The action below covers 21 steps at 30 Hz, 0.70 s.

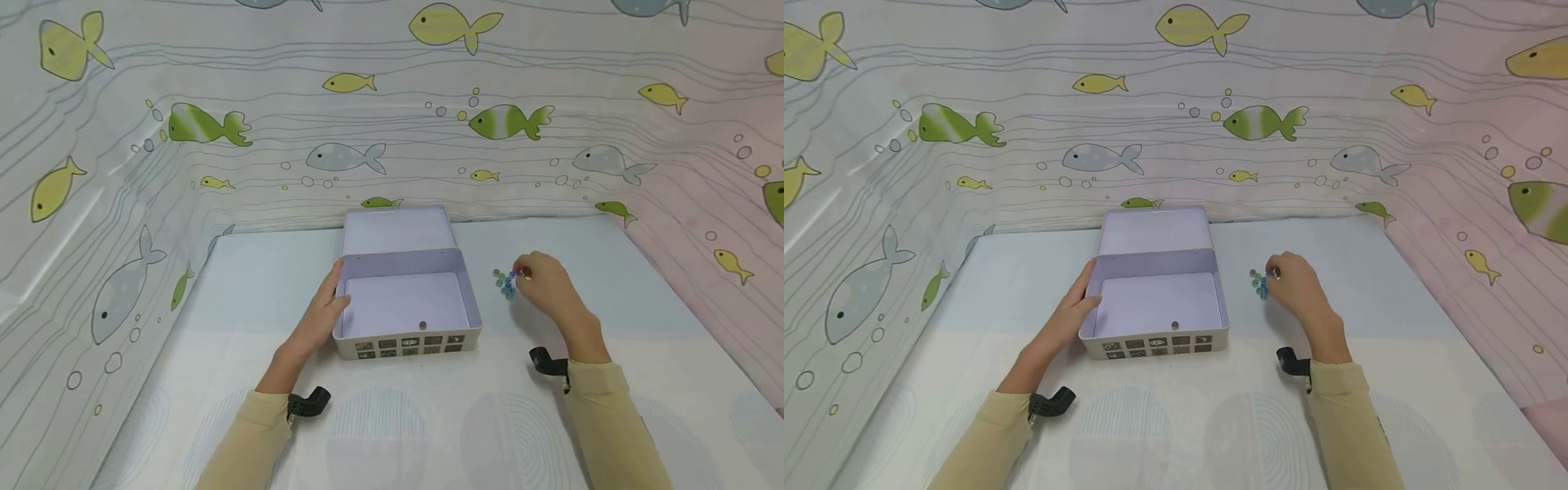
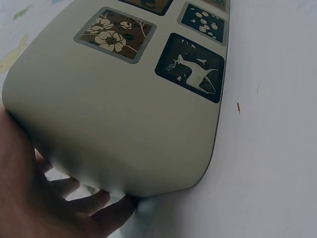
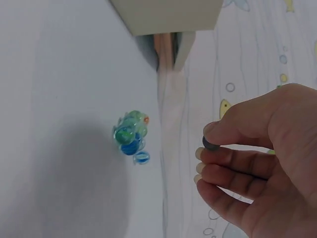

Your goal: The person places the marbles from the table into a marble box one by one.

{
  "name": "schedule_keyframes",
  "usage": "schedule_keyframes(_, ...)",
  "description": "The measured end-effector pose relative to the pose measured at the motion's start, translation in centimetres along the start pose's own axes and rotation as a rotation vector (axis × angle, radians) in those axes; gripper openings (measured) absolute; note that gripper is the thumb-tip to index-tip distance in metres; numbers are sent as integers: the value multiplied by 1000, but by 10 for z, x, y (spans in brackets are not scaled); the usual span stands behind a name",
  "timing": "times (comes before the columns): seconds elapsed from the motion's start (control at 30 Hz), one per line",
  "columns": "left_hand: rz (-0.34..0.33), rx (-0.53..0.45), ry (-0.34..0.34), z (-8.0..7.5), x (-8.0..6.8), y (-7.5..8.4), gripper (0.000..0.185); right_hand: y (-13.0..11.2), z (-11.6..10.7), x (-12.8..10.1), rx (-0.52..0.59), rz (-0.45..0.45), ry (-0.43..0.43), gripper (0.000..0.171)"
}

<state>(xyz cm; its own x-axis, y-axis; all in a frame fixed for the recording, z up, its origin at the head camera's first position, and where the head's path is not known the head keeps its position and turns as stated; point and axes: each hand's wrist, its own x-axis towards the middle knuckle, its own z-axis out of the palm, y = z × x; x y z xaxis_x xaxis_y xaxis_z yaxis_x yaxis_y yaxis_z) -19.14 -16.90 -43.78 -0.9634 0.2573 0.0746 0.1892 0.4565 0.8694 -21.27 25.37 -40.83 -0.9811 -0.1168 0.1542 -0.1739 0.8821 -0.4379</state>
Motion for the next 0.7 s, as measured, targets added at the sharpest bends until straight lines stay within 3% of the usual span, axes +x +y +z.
schedule_keyframes(0.23, -1, -4, 3, 0, 0, 1, 71, -15, -3, 0, 30, -44, 69, 18)
schedule_keyframes(0.4, 1, -13, 7, -1, 1, 1, 71, -28, -3, 0, 76, -121, 136, 15)
schedule_keyframes(0.7, 6, -10, 4, 1, 1, 1, 72, -58, -3, -2, 139, -237, 162, 16)
